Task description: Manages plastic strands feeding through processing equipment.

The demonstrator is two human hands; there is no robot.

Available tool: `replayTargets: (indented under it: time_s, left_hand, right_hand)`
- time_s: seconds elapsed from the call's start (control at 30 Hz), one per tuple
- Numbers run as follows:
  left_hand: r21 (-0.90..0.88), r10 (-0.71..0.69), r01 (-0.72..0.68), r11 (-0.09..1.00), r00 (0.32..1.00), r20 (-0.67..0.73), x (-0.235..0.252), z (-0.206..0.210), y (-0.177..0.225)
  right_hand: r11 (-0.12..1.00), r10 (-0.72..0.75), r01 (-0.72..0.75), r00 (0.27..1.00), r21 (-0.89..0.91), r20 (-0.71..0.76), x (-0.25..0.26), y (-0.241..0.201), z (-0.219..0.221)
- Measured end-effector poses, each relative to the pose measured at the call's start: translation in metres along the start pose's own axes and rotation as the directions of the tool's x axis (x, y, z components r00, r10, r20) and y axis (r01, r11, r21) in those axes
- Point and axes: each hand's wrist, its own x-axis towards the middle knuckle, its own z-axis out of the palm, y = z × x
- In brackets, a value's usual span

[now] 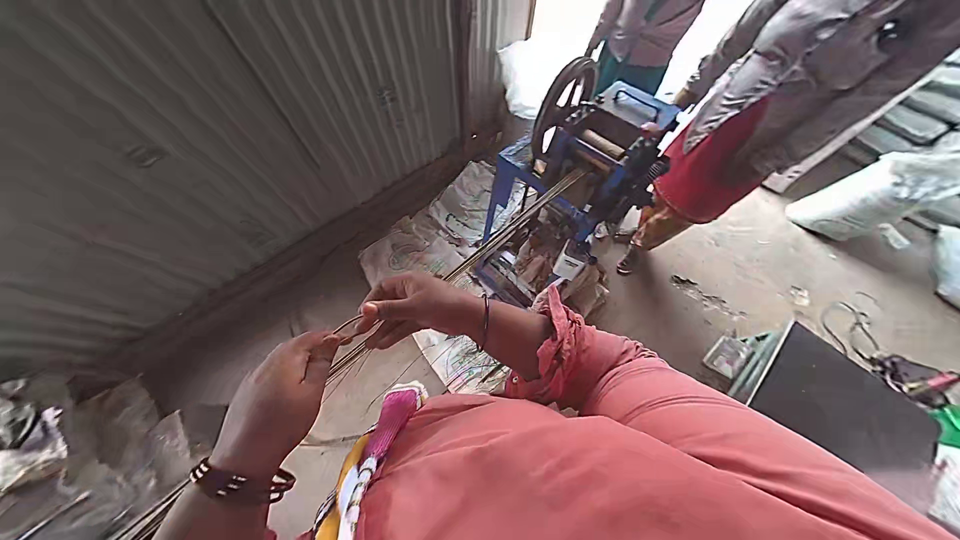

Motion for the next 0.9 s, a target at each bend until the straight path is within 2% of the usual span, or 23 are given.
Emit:
replayTargets:
  time_s: [0.13,0.3,0.37,0.43,0.53,0.6,0.67,0.73,0.8,0.9]
  left_hand:
    - [0.097,0.182,-0.182,0.978,0.983,0.012,0.017,0.017,0.006]
    - [0.258,0.396,-0.378,0.889,0.918,-0.018,0.027,0.030,0.011]
    - [0.292,0.462,-0.429,0.854,0.886,-0.048,0.027,0.036,0.014]
    - [0.322,0.507,-0.460,0.827,0.858,-0.076,0.028,0.041,0.020]
    - [0.371,0.521,-0.453,0.811,0.847,-0.104,0.029,0.041,0.022]
    - [0.392,0.516,-0.440,0.808,0.850,-0.108,0.031,0.039,0.022]
    - [0.395,0.505,-0.431,0.811,0.858,-0.099,0.032,0.040,0.022]
    - [0.379,0.485,-0.427,0.821,0.871,-0.070,0.032,0.039,0.023]
    - [0.298,0.424,-0.415,0.860,0.905,0.035,0.031,0.035,0.024]
    - [0.101,0.304,-0.338,0.936,0.918,0.253,0.039,0.025,0.026]
  right_hand:
    - [0.991,0.019,-0.014,0.999,-0.132,0.040,-0.016,0.002,-0.019]
    - [0.999,0.031,-0.027,0.996,-0.045,0.081,-0.031,0.008,-0.040]
    - [0.993,0.048,-0.042,0.998,-0.106,0.048,-0.035,0.006,-0.041]
    - [0.986,0.053,-0.048,0.998,-0.160,0.029,-0.036,0.005,-0.042]
    - [0.979,0.036,-0.020,0.996,-0.202,0.076,-0.038,0.001,-0.047]
    - [0.940,0.024,-0.001,0.998,-0.342,0.064,-0.040,-0.005,-0.048]
    - [0.843,-0.002,0.031,0.999,-0.536,0.054,-0.040,-0.010,-0.046]
    - [0.693,-0.045,0.080,0.997,-0.716,0.068,-0.039,-0.011,-0.043]
    - [0.468,-0.116,0.135,0.989,-0.873,0.091,-0.038,-0.009,-0.039]
    - [0.189,-0.206,0.170,0.970,-0.967,0.131,-0.042,-0.012,-0.033]
